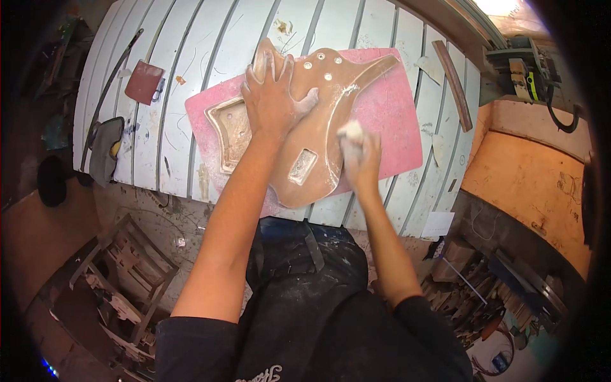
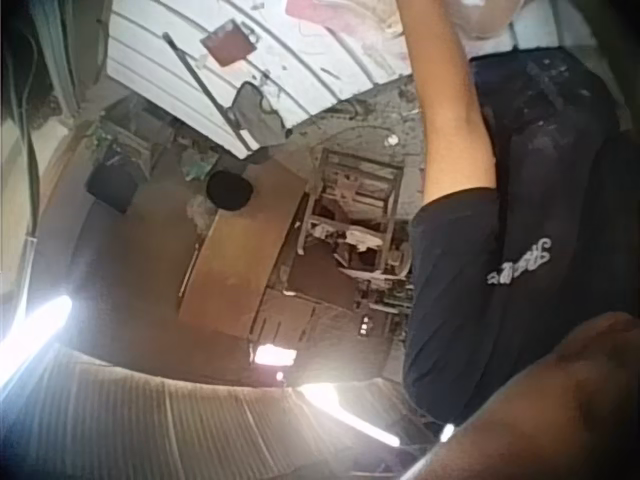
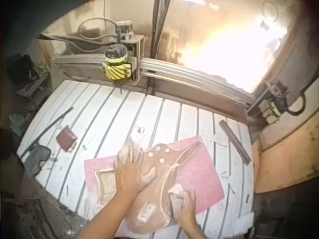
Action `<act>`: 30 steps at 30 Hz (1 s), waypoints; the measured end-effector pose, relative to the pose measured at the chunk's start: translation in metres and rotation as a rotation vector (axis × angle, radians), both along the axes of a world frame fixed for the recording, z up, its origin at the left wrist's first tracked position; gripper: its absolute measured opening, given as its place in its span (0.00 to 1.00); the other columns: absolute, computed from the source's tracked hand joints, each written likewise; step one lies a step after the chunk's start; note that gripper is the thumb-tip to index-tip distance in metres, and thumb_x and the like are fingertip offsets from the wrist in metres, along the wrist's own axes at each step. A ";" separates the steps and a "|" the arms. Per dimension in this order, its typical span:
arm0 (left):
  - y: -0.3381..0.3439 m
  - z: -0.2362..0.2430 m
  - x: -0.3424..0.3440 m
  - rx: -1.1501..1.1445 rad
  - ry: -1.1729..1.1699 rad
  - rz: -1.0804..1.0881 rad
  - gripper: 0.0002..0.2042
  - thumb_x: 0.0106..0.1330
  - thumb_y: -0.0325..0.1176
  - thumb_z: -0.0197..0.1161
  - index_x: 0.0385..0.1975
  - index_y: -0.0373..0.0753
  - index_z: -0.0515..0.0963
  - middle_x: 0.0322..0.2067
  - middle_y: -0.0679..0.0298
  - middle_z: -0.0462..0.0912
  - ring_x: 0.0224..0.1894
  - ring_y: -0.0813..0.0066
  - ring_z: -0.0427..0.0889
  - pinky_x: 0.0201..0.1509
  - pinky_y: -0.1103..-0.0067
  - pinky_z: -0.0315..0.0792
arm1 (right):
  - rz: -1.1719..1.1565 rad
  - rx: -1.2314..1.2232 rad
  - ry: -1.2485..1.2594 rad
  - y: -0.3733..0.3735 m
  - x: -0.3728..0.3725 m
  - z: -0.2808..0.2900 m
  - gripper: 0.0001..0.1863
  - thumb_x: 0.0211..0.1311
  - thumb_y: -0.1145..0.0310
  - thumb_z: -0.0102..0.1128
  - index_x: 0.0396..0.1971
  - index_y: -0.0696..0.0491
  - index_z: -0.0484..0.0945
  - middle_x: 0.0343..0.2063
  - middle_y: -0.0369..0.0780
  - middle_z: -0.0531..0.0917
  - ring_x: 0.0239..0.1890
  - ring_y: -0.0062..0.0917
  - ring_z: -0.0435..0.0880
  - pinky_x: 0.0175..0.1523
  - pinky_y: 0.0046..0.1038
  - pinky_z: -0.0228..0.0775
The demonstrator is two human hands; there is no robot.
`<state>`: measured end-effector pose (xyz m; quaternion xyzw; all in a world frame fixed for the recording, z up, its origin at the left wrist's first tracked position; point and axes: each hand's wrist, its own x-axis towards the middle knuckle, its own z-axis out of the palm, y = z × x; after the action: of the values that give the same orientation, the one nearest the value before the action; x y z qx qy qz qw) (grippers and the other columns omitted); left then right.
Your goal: The person sands the surface of a wooden guitar body by hand using a sanding block, moving it in repeated circular and linear motions across the wood.
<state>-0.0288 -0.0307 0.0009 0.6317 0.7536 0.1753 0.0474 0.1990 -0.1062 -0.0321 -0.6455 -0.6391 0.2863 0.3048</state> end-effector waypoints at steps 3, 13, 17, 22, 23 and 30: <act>0.004 -0.002 0.008 0.007 -0.023 -0.044 0.44 0.59 0.66 0.67 0.75 0.52 0.70 0.76 0.54 0.66 0.74 0.32 0.59 0.73 0.42 0.60 | -0.100 0.082 -0.079 0.081 0.003 0.005 0.15 0.66 0.61 0.69 0.45 0.55 0.83 0.49 0.47 0.79 0.53 0.46 0.77 0.62 0.45 0.66; 0.000 0.002 0.003 -0.010 0.028 -0.036 0.44 0.59 0.66 0.67 0.75 0.52 0.70 0.77 0.54 0.65 0.75 0.28 0.58 0.73 0.42 0.61 | -0.007 0.156 -0.085 0.038 -0.010 0.005 0.16 0.61 0.67 0.74 0.45 0.59 0.82 0.43 0.48 0.81 0.48 0.43 0.80 0.56 0.42 0.71; 0.001 -0.001 0.005 0.018 0.041 -0.053 0.44 0.59 0.66 0.67 0.75 0.53 0.70 0.77 0.55 0.65 0.75 0.28 0.58 0.73 0.42 0.61 | -0.143 0.178 -0.108 0.118 -0.013 0.014 0.16 0.64 0.61 0.72 0.45 0.54 0.82 0.45 0.45 0.80 0.54 0.49 0.75 0.64 0.50 0.65; -0.001 0.005 0.003 -0.054 0.041 -0.031 0.44 0.60 0.66 0.66 0.76 0.54 0.69 0.77 0.55 0.65 0.76 0.29 0.58 0.75 0.42 0.59 | 0.017 0.117 -0.068 0.016 -0.015 0.002 0.15 0.64 0.63 0.69 0.46 0.55 0.82 0.49 0.46 0.79 0.57 0.47 0.74 0.67 0.51 0.60; -0.001 0.005 0.001 -0.057 0.043 -0.027 0.44 0.60 0.66 0.66 0.76 0.54 0.69 0.77 0.55 0.65 0.76 0.29 0.58 0.75 0.42 0.59 | 0.055 0.072 -0.015 0.008 -0.017 0.006 0.14 0.64 0.63 0.69 0.45 0.55 0.82 0.50 0.46 0.79 0.57 0.47 0.74 0.68 0.51 0.59; 0.002 -0.003 0.006 0.038 0.021 -0.063 0.43 0.58 0.65 0.69 0.74 0.52 0.72 0.75 0.54 0.66 0.74 0.28 0.60 0.74 0.42 0.59 | -0.136 0.162 -0.118 0.099 -0.010 0.002 0.16 0.64 0.61 0.70 0.47 0.53 0.83 0.48 0.45 0.80 0.55 0.44 0.75 0.67 0.50 0.59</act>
<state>-0.0230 -0.0290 -0.0020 0.6578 0.7303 0.1813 0.0327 0.1888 -0.0073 -0.0305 -0.6763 -0.6318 0.1738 0.3365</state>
